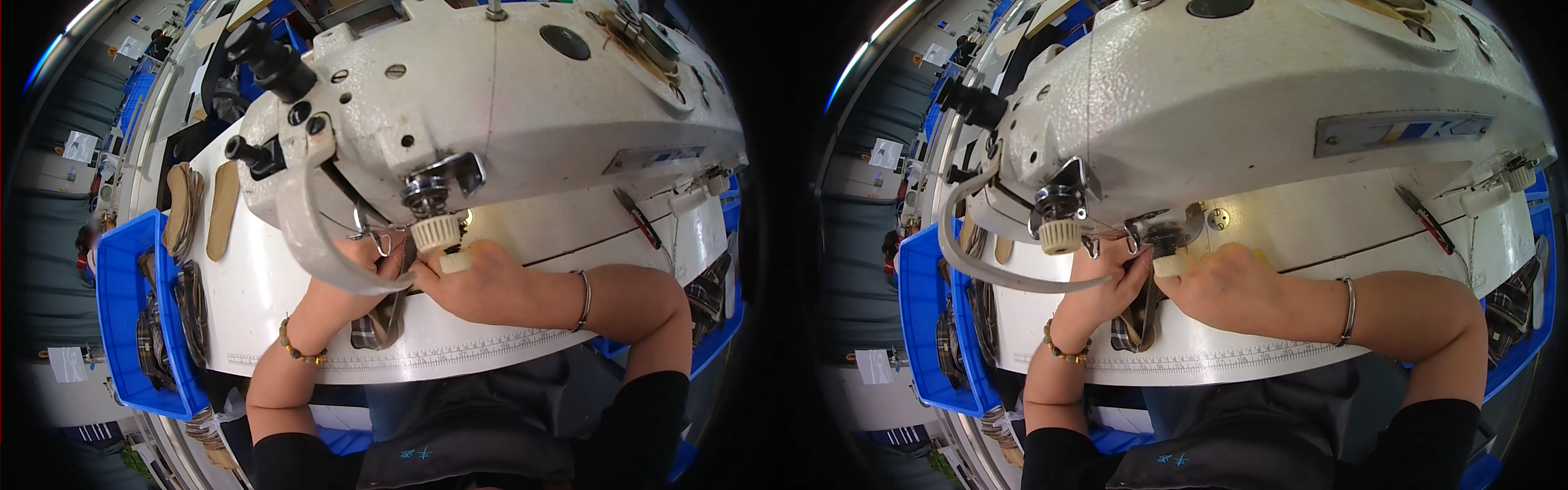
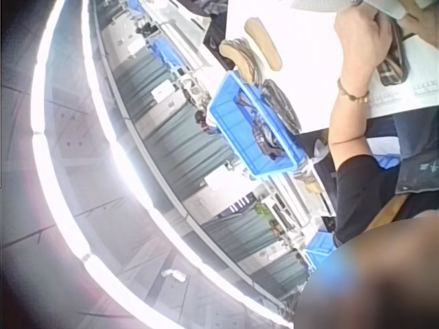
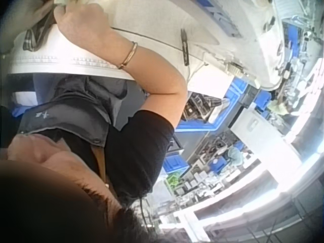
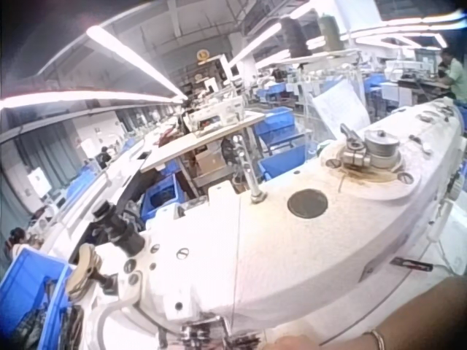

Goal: Using an industrial sewing machine to sew a plaid fabric upper onto a shoe component.

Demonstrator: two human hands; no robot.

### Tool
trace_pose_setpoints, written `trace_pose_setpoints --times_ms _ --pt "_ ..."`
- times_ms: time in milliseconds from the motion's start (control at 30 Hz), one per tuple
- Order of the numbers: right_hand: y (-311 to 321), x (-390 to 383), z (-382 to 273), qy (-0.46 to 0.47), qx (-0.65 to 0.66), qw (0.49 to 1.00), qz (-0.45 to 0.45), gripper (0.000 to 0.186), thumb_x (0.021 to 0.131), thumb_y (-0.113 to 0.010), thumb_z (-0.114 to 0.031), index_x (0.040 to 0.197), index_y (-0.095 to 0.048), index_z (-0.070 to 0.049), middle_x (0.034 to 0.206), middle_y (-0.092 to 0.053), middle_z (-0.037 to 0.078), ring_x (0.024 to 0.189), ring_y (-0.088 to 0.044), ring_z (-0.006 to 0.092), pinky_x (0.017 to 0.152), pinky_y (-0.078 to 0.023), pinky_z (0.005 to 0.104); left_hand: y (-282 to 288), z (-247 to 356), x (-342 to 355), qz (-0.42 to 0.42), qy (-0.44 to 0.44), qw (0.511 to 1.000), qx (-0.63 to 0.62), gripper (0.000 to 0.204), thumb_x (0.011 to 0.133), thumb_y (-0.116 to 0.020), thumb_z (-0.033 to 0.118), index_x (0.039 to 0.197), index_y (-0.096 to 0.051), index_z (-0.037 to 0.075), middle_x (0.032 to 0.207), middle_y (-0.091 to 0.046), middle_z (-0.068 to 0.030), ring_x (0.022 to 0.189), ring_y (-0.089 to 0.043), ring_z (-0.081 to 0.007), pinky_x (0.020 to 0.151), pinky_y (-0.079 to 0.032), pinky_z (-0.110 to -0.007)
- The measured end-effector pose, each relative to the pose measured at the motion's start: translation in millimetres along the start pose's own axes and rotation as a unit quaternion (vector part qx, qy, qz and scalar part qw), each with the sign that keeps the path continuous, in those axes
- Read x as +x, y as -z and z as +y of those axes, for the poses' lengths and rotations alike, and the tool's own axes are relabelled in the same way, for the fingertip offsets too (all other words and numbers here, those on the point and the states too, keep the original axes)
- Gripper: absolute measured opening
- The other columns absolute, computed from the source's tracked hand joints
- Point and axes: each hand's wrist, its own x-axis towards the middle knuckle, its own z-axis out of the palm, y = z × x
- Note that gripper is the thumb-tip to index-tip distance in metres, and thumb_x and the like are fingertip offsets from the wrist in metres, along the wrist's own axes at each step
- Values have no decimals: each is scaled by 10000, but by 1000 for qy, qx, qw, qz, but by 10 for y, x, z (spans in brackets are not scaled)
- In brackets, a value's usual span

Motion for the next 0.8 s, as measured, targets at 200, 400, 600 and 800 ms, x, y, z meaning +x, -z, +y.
trace_pose_setpoints --times_ms 200,400,600,800 --pt "5 19 6 -3 -18 1000 23 199 751 -669 -105 944 -694 -62 707 -580 12 508 -561 162 432 -411 303 -27 -69 -30 -16 44 999 1 73 849 -662 61 885 -696 8 754 -649 -162 686 -626 -361 624 -493 -395" --pt "47 35 28 4 -64 998 22 229 719 -651 -102 947 -658 -81 703 -571 -5 466 -520 143 434 -404 296 9 44 -10 -13 117 993 -28 105 855 -690 105 826 -688 5 704 -634 -159 611 -603 -309 583 -478 -354" --pt "41 27 30 22 -46 998 42 190 760 -698 -207 904 -647 -93 692 -559 5 483 -530 144 438 -406 297 8 58 -7 24 63 997 -27 85 812 -750 92 839 -708 24 714 -651 -126 620 -616 -280 579 -476 -329" --pt "-37 39 -49 86 -28 995 48 129 730 -634 -185 753 -617 -59 593 -542 41 478 -578 178 407 -424 329 -82 -19 -3 101 -76 991 -33 129 766 -766 66 893 -748 53 814 -699 -86 684 -662 -281 584 -505 -333"
